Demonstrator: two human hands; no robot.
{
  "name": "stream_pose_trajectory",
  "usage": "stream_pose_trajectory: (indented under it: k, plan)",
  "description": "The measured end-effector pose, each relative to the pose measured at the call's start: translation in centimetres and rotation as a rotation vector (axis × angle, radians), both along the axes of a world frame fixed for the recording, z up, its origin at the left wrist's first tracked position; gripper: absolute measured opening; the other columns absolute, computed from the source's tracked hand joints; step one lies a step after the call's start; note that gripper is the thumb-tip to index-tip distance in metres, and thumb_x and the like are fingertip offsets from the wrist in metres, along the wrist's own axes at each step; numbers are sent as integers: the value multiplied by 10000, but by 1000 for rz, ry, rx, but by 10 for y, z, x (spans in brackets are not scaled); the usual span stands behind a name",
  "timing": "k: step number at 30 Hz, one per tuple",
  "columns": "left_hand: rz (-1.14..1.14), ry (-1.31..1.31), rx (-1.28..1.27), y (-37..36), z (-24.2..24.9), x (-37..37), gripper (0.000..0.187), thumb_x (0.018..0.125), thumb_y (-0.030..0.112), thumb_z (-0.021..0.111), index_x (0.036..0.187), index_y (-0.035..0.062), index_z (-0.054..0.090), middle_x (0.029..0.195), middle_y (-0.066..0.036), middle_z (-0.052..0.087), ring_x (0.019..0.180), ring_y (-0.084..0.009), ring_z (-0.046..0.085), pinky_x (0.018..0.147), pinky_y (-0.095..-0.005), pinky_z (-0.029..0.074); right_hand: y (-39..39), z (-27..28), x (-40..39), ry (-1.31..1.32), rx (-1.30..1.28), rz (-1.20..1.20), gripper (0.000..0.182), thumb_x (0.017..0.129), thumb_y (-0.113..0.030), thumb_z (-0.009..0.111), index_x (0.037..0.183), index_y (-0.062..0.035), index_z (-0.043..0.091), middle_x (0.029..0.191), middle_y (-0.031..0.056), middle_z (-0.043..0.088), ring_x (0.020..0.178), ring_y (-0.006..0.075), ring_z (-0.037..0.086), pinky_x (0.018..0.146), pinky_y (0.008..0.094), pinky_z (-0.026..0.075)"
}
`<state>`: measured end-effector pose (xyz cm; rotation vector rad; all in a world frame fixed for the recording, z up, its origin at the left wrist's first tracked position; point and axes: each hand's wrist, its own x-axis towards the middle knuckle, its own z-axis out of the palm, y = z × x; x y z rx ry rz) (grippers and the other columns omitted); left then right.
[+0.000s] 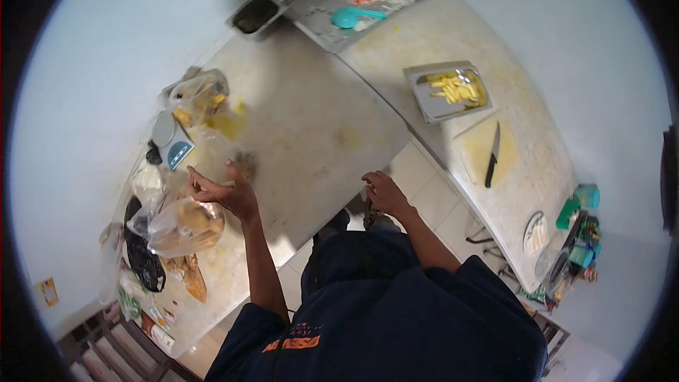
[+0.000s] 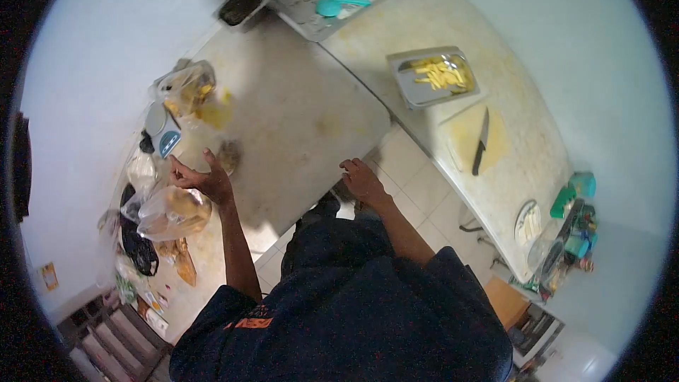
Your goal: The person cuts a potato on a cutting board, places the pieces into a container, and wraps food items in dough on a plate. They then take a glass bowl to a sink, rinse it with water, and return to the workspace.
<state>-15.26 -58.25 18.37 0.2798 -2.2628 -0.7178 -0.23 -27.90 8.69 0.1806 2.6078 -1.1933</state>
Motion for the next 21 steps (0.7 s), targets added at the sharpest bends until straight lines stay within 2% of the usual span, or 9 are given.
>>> stream_pose_trajectory:
  k: [1, 4, 6, 8, 11, 15, 17, 20, 21]
  plan:
    - [-96, -24, 36, 19, 11, 2, 702, 867, 234, 695, 1424, -31, 362, 1330, -233, 358, 1213, -385, 412, 1009, -455, 393, 8, -2, 8, 23, -6, -32, 235, 918, -132, 557, 1128, -27, 567, 1066, 174, 574, 989, 347, 589, 886, 441, 488]
    - [-672, -428, 936, 65, -8, 1, 659, 941, 401, 596, 1416, -7, 389, 1271, -223, 497, 1123, -380, 526, 1014, -455, 394, 29, -4, 26, 96, -29, -117, 236, 937, -149, 546, 1135, -21, 560, 1066, 188, 576, 995, 363, 583, 883, 449, 485]
    - [-882, -777, 1638, 104, -20, 15, 728, 975, 591, 397, 1412, 9, 400, 1252, -220, 563, 1106, -398, 570, 1033, -471, 391, 42, 4, 34, 144, -53, -190, 233, 951, -158, 535, 1136, -18, 557, 1063, 199, 578, 1003, 374, 580, 884, 452, 481]
    - [-928, -931, 2014, 154, 7, 45, 842, 946, 700, 238, 1416, 19, 395, 1330, -234, 517, 1199, -411, 524, 1052, -501, 379, 58, 32, 39, 166, -134, -283, 247, 961, -163, 527, 1153, -9, 554, 1063, 207, 582, 1010, 378, 579, 886, 456, 476]
    - [-1103, -942, 2073, 215, 18, 89, 823, 959, 679, 233, 1420, 16, 393, 1376, -244, 483, 1278, -408, 459, 1072, -524, 360, 96, 50, 59, 275, -194, -402, 278, 970, -165, 518, 1192, 1, 543, 1112, 223, 573, 1053, 390, 567, 914, 460, 460]
    - [-1127, -1021, 1882, 289, 16, 136, 846, 938, 715, 222, 1404, 36, 416, 1350, -237, 504, 1268, -408, 467, 1063, -518, 367, 153, 78, 94, 549, -62, -451, 347, 963, -159, 532, 1272, -3, 506, 1228, 243, 535, 1142, 406, 525, 969, 464, 432]
    - [-1149, -1094, 1727, 324, 10, 160, 845, 935, 720, 221, 1405, 46, 420, 1337, -215, 520, 1274, -392, 466, 1056, -508, 376, 174, 99, 107, 654, -3, -414, 394, 985, -212, 512, 1320, -8, 476, 1293, 216, 527, 1242, 383, 481, 1023, 444, 410]
    - [-1026, -1257, 1814, 375, -28, 195, 894, 906, 767, 216, 1396, 52, 436, 1306, -151, 553, 1265, -339, 485, 1045, -472, 389, 196, 114, 125, 813, 36, -181, 411, 981, -270, 503, 1351, -93, 485, 1339, 139, 536, 1301, 343, 446, 1111, 462, 298]
    - [-1210, -1179, 1776, 395, -19, 213, 934, 884, 793, 210, 1415, 51, 405, 1307, -133, 552, 1258, -314, 492, 1039, -447, 387, 204, 108, 128, 809, 58, -115, 397, 980, -284, 499, 1337, -112, 514, 1347, 117, 538, 1309, 335, 440, 1126, 468, 268]
